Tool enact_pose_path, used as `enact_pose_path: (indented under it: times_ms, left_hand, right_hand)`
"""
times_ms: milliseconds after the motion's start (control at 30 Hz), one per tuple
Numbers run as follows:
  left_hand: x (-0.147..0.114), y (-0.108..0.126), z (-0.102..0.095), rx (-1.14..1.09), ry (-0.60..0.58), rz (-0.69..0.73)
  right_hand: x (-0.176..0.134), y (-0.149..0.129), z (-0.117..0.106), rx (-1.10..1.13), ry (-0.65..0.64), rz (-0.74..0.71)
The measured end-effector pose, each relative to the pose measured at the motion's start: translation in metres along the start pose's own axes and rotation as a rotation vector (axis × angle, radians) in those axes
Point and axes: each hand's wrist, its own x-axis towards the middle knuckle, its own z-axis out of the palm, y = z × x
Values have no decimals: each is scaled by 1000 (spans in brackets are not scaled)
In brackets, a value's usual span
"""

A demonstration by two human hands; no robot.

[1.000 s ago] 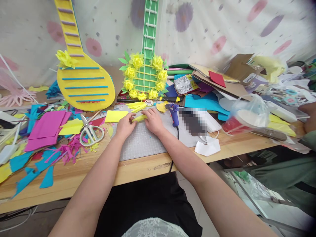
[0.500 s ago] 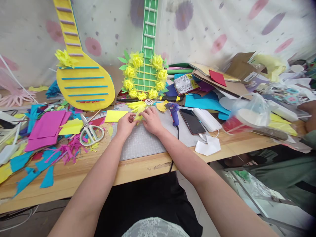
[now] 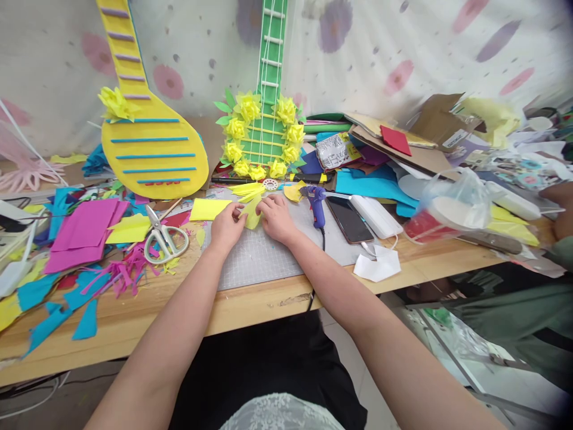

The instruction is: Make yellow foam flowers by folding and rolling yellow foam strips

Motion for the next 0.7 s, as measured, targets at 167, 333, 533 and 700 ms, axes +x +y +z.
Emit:
enact_pose_path:
  times_ms: [167, 333, 533, 700]
  left_hand:
    - [-1, 0, 2, 114, -19, 59]
    - [-2, -1, 1, 286, -26, 140]
    - [-4, -1, -2, 326, -49, 104]
    - [-3, -3, -1, 307, -29, 94]
  right_hand:
    - [-3, -1, -5, 38, -60, -72]
    - [-4, 2, -9, 121, -132, -30]
    - [-3, 6, -3, 245, -121, 53]
    - [1, 3, 3, 235, -91, 190]
